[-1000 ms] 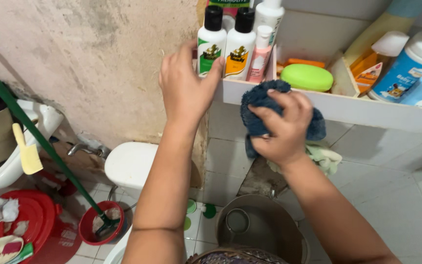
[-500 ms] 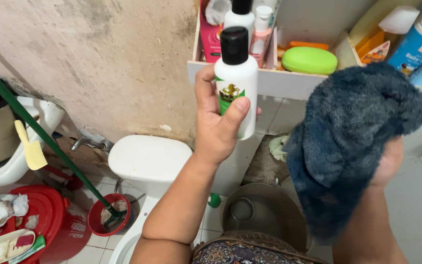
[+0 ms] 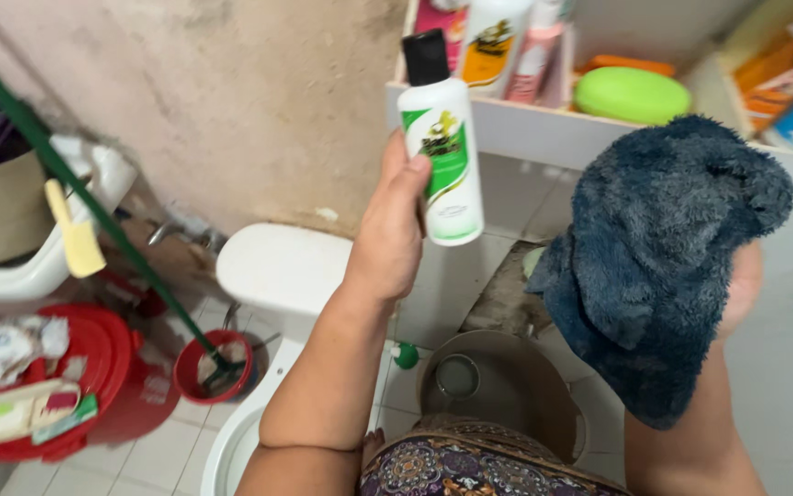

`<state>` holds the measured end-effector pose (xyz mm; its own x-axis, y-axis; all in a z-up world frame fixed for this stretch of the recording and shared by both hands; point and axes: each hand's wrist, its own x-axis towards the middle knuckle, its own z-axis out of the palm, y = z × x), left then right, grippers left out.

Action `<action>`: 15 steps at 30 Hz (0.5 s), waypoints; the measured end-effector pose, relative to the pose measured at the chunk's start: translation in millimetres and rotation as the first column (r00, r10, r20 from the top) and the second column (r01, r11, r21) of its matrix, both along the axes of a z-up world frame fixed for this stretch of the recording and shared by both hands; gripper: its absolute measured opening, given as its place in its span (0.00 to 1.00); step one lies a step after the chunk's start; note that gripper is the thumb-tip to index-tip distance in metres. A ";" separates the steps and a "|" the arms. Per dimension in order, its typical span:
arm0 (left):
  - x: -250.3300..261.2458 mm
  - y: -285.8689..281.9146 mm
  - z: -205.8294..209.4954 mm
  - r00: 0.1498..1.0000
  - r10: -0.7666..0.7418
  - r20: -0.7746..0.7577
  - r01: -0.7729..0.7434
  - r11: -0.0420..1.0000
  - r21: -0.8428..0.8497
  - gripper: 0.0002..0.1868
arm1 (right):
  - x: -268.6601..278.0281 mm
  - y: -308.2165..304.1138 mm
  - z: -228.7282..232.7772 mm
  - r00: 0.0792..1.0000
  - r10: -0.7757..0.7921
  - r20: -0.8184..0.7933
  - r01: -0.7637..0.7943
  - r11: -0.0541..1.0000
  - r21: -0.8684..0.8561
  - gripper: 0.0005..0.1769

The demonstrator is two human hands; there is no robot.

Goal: The person removes various bottles and containers from a wall-mounted shelf, inspects them, and places them on the toilet tank. The person handles multiple personal care items one at a time, including lotions, shampoos, and soaps, and arranges them on the tank.

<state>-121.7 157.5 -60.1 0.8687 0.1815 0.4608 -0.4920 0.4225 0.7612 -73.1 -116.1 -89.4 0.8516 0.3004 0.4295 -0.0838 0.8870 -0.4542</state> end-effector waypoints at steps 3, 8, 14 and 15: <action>-5.1 8.5 -6.1 0.995 0.074 -0.067 -0.072 0.997 0.031 0.28 | 0.7 13.8 -4.1 0.999 0.037 -0.014 -0.037 0.999 -0.026 0.18; -14.2 35.2 -13.0 0.995 0.102 -0.022 -0.102 0.995 -0.009 0.28 | 3.3 23.5 -4.1 1.000 0.028 -0.007 -0.028 0.997 -0.070 0.16; -37.5 68.3 -13.5 0.967 0.242 -0.085 -0.238 0.970 0.051 0.27 | -1.6 -4.9 11.8 0.984 -0.161 0.073 0.170 0.978 -0.122 0.15; -37.0 70.1 -12.7 0.964 0.250 -0.091 -0.246 0.968 0.052 0.27 | -3.0 -8.1 13.2 0.977 -0.194 0.087 0.205 0.969 -0.140 0.14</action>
